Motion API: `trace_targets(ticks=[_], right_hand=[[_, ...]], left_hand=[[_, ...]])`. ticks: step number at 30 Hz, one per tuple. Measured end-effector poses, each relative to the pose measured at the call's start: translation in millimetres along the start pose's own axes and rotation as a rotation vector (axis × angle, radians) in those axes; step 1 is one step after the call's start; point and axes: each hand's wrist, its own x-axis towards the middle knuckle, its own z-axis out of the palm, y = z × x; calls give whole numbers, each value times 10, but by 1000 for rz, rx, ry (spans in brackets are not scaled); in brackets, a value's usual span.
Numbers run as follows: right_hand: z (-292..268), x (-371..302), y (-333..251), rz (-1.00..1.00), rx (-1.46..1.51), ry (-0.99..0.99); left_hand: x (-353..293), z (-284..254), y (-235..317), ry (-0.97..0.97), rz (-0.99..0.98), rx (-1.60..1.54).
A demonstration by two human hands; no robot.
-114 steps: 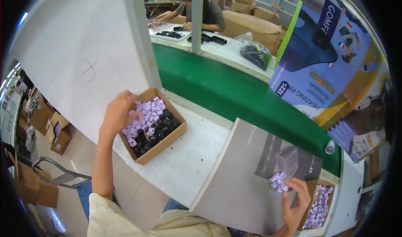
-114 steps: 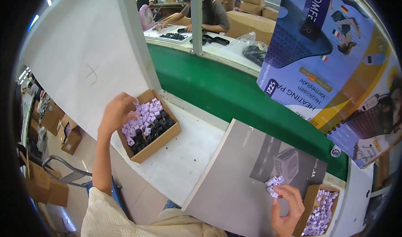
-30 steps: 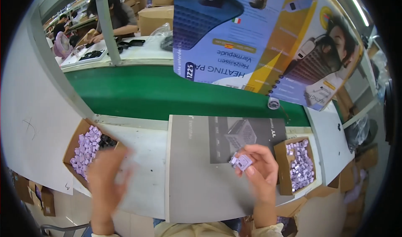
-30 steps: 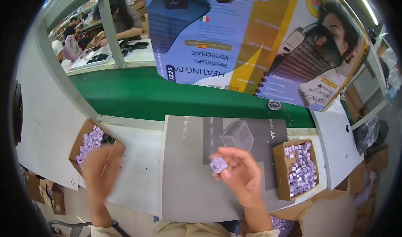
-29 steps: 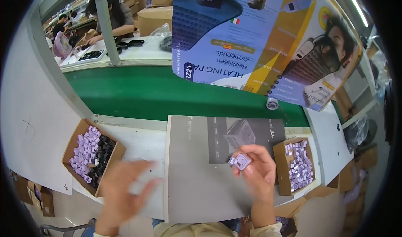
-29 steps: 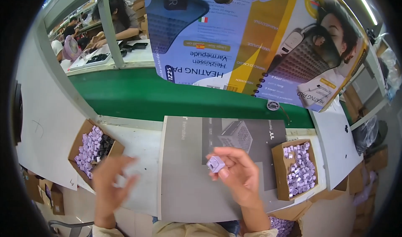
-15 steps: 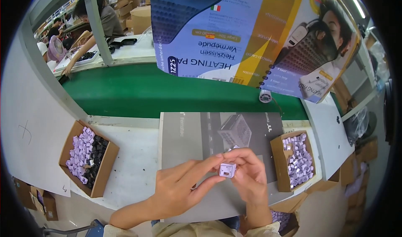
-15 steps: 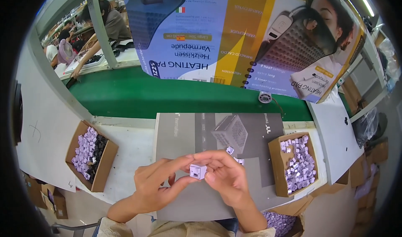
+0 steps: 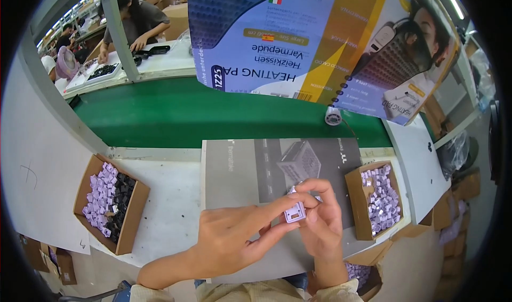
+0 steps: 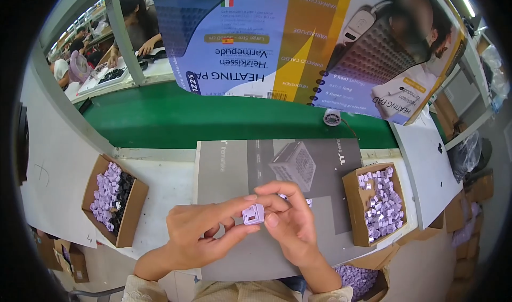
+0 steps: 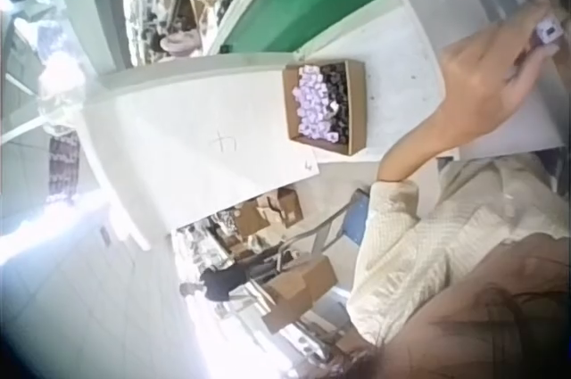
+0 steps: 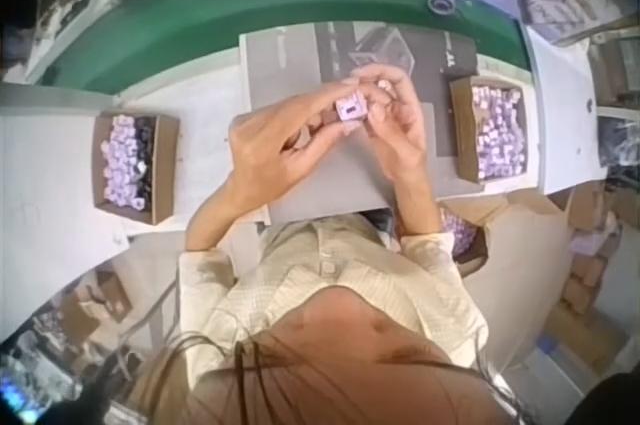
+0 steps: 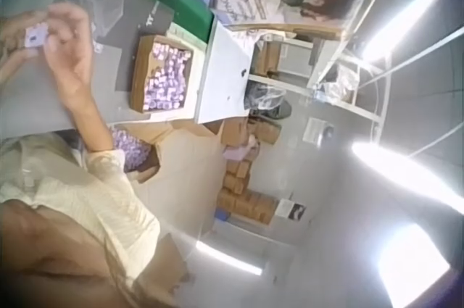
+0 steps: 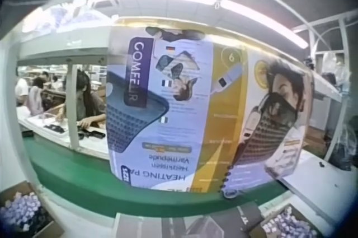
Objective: The person assembles electronic components and wires into plastic housings by hand, creating assembled parts.
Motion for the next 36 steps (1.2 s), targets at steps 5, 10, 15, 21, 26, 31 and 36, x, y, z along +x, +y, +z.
trace_targets(ticks=[5, 10, 15, 21, 26, 31, 36], right_hand=[[0, -41, -19, 9, -78, 17], [60, -48, -13, 47, -87, 32], [68, -37, 1, 55, -175, 19], [-46, -49, -219, 50, -763, 65], [-862, -256, -602, -122, -1433, 388], [-1667, -648, -1150, -17, -1757, 661], [-2379, -823, -1210, 210, -2099, 686]], left_hand=[[27, -3, 16, -24, -19, -45], [46, -46, 110, -111, -112, -73], [7, -14, 27, -85, -106, -76], [-74, -224, 28, -81, -199, 133], [-404, -1165, -482, 270, -407, 659], [-1064, -2786, -1249, 371, -557, 912], [-1415, -3331, -1752, 101, -628, 1123]])
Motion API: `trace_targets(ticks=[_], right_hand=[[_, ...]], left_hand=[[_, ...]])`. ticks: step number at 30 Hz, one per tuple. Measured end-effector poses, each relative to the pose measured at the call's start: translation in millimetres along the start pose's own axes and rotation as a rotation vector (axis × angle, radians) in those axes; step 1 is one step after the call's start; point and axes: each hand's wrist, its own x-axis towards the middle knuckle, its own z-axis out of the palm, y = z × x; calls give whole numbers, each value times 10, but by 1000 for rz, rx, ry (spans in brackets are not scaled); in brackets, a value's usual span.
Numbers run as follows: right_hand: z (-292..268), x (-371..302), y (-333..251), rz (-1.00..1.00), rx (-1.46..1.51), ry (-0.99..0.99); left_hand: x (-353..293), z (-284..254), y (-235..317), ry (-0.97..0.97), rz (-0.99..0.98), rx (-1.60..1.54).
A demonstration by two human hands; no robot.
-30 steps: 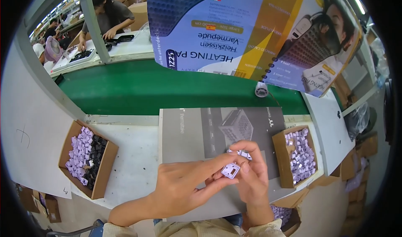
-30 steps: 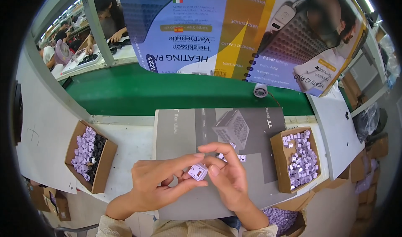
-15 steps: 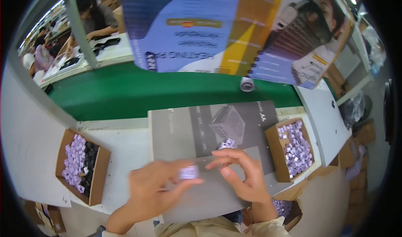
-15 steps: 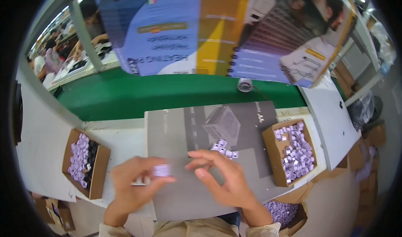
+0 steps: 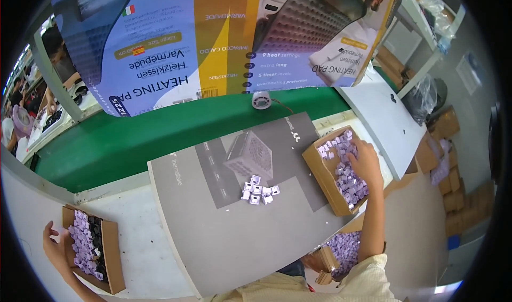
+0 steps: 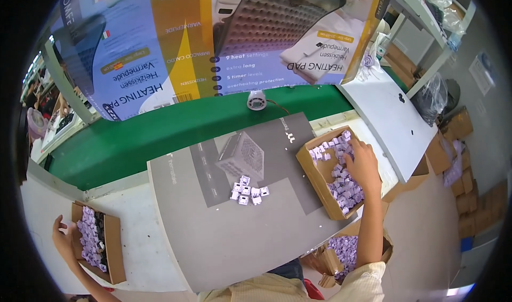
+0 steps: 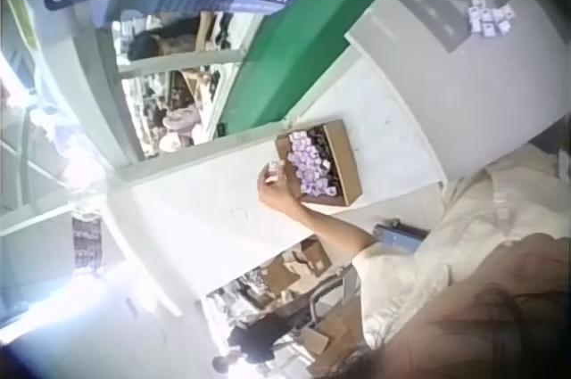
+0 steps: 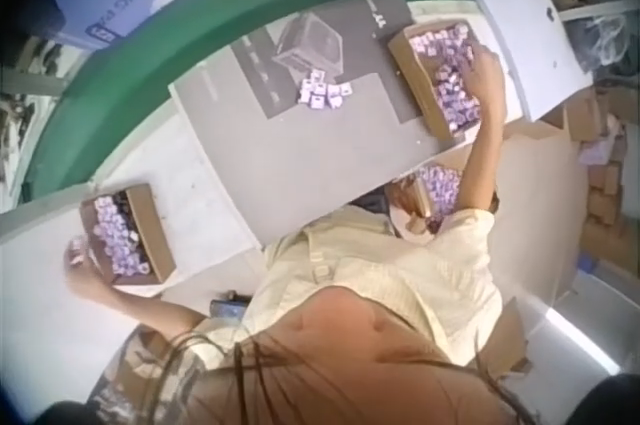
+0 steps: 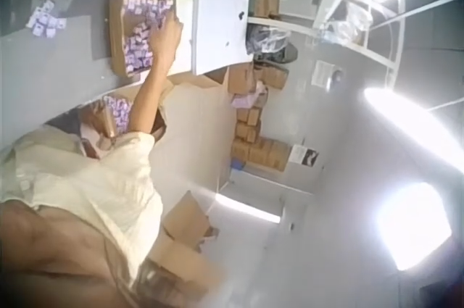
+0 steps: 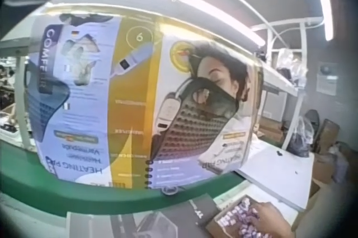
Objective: The person assembles electronic components and wires into plastic housings by hand, creating assembled parts.
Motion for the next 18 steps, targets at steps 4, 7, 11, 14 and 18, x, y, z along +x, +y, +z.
trace_targets(ticks=[4, 7, 11, 14, 18], right_hand=[[206, 174, -54, 25, -38, 10], [223, 156, -44, -1, -106, -6], [192, 36, -47, 61, -295, -54], [150, 115, -317, 69, -273, -158], [-141, -7, -489, -16, -34, 173]], left_hand=[[-297, -141, 860, 146, -153, -4], [-502, -431, 1424, 41, -94, -225], [-686, -477, 2454, -72, 159, -434], [-737, -686, 2744, -279, 237, -550], [-724, -436, 3327, -319, 349, -626]])
